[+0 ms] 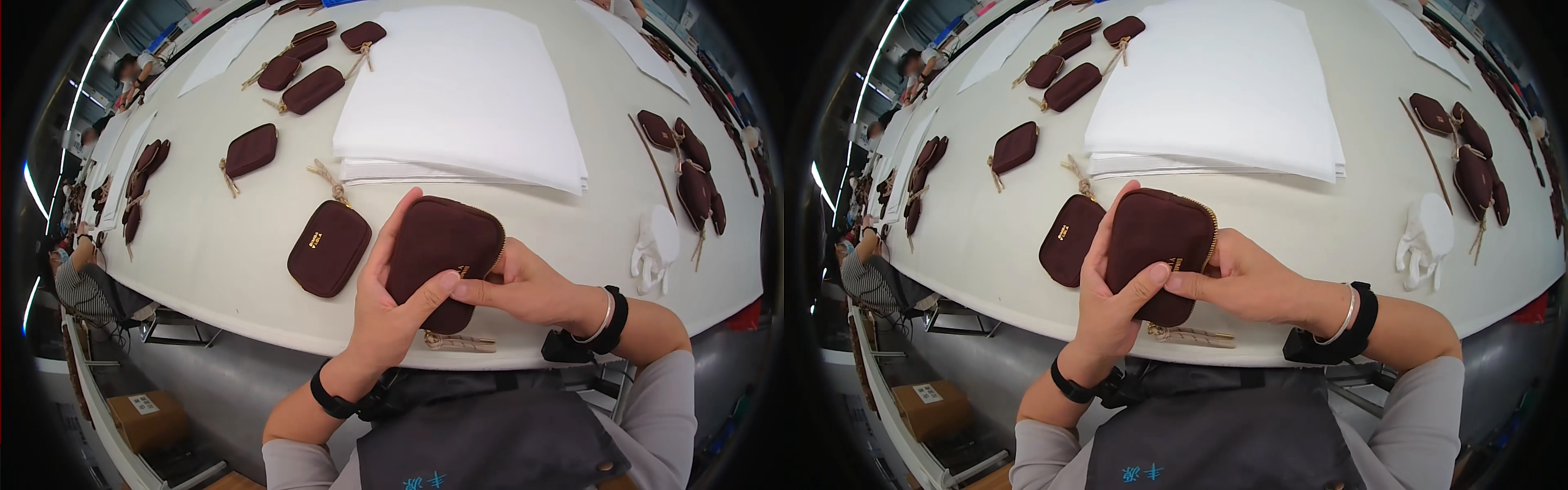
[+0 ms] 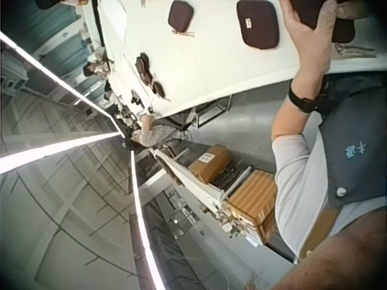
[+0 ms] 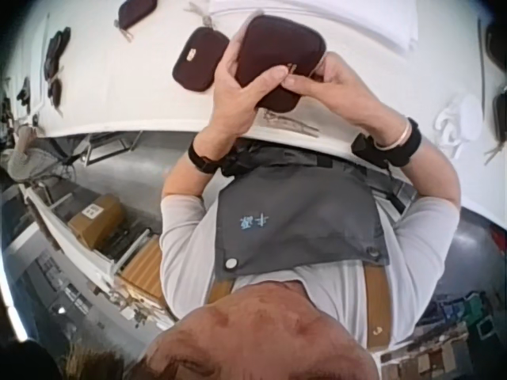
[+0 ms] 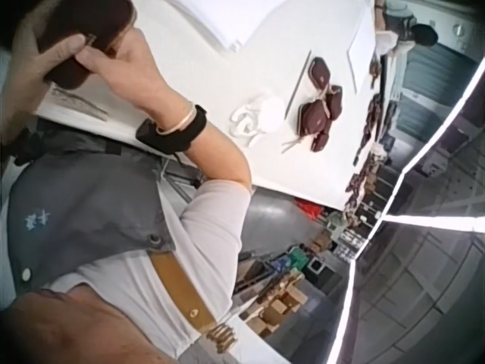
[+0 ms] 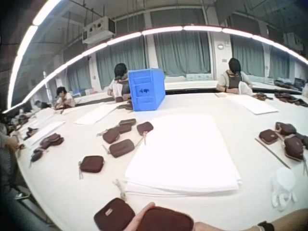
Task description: The person stuffs white tissue paper into small maroon pouches to maintain their shape. They use a thin wooden stick to push the paper into the corners and smooth the interior. The person handles the pouches one at a time, repeating the process for multiple units on a long white table.
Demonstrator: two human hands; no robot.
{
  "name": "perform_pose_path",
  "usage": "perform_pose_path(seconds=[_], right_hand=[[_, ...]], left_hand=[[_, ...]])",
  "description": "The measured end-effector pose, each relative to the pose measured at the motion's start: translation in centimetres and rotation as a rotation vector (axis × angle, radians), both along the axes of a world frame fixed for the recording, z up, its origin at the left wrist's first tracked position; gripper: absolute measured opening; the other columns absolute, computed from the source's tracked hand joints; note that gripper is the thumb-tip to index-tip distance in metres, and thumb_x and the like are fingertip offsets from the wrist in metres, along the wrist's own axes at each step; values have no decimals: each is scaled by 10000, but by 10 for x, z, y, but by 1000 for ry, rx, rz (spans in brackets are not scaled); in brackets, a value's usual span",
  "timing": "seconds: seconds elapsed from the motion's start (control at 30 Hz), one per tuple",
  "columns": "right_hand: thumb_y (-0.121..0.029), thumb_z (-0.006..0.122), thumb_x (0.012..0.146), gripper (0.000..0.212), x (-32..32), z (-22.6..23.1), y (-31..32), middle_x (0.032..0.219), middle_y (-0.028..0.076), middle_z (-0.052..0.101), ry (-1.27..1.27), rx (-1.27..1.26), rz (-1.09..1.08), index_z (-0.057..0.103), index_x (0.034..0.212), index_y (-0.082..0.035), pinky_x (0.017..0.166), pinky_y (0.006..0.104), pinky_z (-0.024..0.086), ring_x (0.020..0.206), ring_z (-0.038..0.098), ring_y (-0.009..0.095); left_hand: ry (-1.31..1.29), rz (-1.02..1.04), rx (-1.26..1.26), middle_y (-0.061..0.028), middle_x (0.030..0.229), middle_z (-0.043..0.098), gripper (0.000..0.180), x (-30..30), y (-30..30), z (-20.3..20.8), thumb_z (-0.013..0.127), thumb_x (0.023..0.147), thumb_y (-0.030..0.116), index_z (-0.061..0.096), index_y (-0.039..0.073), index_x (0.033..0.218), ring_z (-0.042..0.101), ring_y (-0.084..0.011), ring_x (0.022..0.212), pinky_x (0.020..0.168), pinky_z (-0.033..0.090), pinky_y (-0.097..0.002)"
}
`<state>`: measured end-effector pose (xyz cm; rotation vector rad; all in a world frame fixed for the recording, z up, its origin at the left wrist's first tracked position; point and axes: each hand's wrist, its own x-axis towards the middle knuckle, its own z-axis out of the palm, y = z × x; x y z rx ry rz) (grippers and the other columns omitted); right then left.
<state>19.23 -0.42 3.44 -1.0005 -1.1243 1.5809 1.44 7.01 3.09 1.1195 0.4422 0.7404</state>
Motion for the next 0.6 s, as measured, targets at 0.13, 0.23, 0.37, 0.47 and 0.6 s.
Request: perform_pose_path(seconds=[0.13,0.23,0.37,0.47,0.6], right_hand=[[-226,612,1023,402,-4,-4,-6,1219,45,645,77,-61,-45,541,1356,-12,945,303,485,1096,575,99],[-234,606,1028,422,-5,-3,-6,1230,48,638,-24,5,-42,519,1379,-17,934,302,485,1075,579,101],[-205,609,1023,432,-8,8,-8,1244,52,632,0,79,-95,498,1394,-11,920,309,490,1061,581,106],[-112,589,1013,492,-7,12,-14,1401,84,542,288,4,-12,416,1467,-37,1075,384,431,1278,512,174],[-160,501,1052,505,-9,6,-18,1497,94,463,559,-60,31,339,1523,-76,1137,443,381,1377,447,224]], left_hand=[[15,-83,33,-132,1423,507,850,-2,6,3,727,883,26,239,45,1578,548,-189,1266,1076,448,-345],[-113,71,-42,-160,1457,482,863,1,-2,-2,722,879,16,221,36,1582,548,-205,1279,1086,444,-359],[-208,124,-33,-171,1422,524,891,1,-8,-5,716,875,1,189,52,1591,585,-215,1244,1068,466,-360],[-228,127,-6,-147,1397,553,863,4,-11,3,713,886,14,208,45,1585,584,-205,1242,1058,473,-348],[-219,89,60,-107,1442,527,836,11,-15,0,709,902,32,222,39,1582,549,-165,1273,1074,451,-328]])
